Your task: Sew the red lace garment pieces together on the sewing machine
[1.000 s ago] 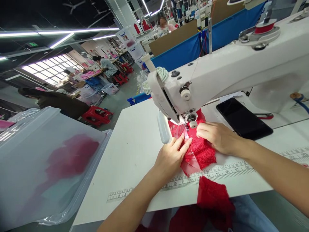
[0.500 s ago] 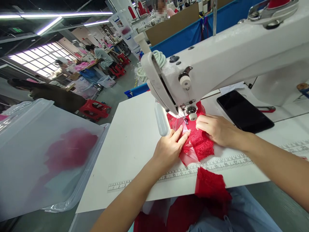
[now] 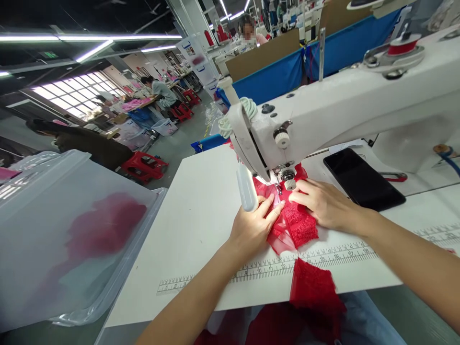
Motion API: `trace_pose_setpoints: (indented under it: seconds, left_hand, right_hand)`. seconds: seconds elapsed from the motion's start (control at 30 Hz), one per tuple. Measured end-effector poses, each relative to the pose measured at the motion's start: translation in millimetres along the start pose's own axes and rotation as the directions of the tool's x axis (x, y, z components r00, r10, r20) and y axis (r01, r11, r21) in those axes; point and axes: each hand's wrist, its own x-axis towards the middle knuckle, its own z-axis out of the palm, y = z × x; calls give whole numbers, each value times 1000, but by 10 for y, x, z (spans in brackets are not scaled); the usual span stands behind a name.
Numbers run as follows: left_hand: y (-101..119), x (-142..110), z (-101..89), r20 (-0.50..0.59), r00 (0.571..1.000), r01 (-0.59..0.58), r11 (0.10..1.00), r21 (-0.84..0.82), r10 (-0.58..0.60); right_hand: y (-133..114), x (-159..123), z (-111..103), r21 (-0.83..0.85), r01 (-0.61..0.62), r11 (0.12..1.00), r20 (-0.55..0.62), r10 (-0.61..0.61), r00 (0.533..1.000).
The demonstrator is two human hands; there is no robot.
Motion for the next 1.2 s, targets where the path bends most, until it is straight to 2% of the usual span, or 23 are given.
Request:
trace_pose_setpoints:
  seconds: [0.07, 0.17, 0.4, 0.63, 0.8, 1.03, 1.2]
  left_hand:
    - [-2, 19, 2, -27, 999, -41, 999, -22, 41]
    - [9, 57, -6, -11, 997, -81, 995, -57, 81]
    - [27, 80, -31, 66, 997, -21, 995, -102, 27]
    - [50, 17, -27, -10, 1000, -27, 995, -99, 26]
    - [71, -1, -38, 25, 999, -37, 997, -67, 39]
    - [72, 1, -43, 4, 999, -44, 998, -50, 44]
    - [62, -3, -17, 53, 998, -28, 999, -37, 30]
  right_hand:
    - [-8, -2, -9, -8, -8, 1000, -2, 8, 1000]
    - [-22, 2, -19, -26, -6, 1000, -26, 6, 1000]
    - [-59, 21, -31, -54, 5, 999, -72, -9, 997]
    - [-69, 25, -35, -93, 10, 996, -122, -21, 992]
    - [-70, 32, -50, -98, 23, 995, -131, -36, 991]
    - [-45, 17, -19, -63, 6, 998, -121, -13, 993]
    - [6, -9, 46, -18, -9, 1000, -128, 7, 992]
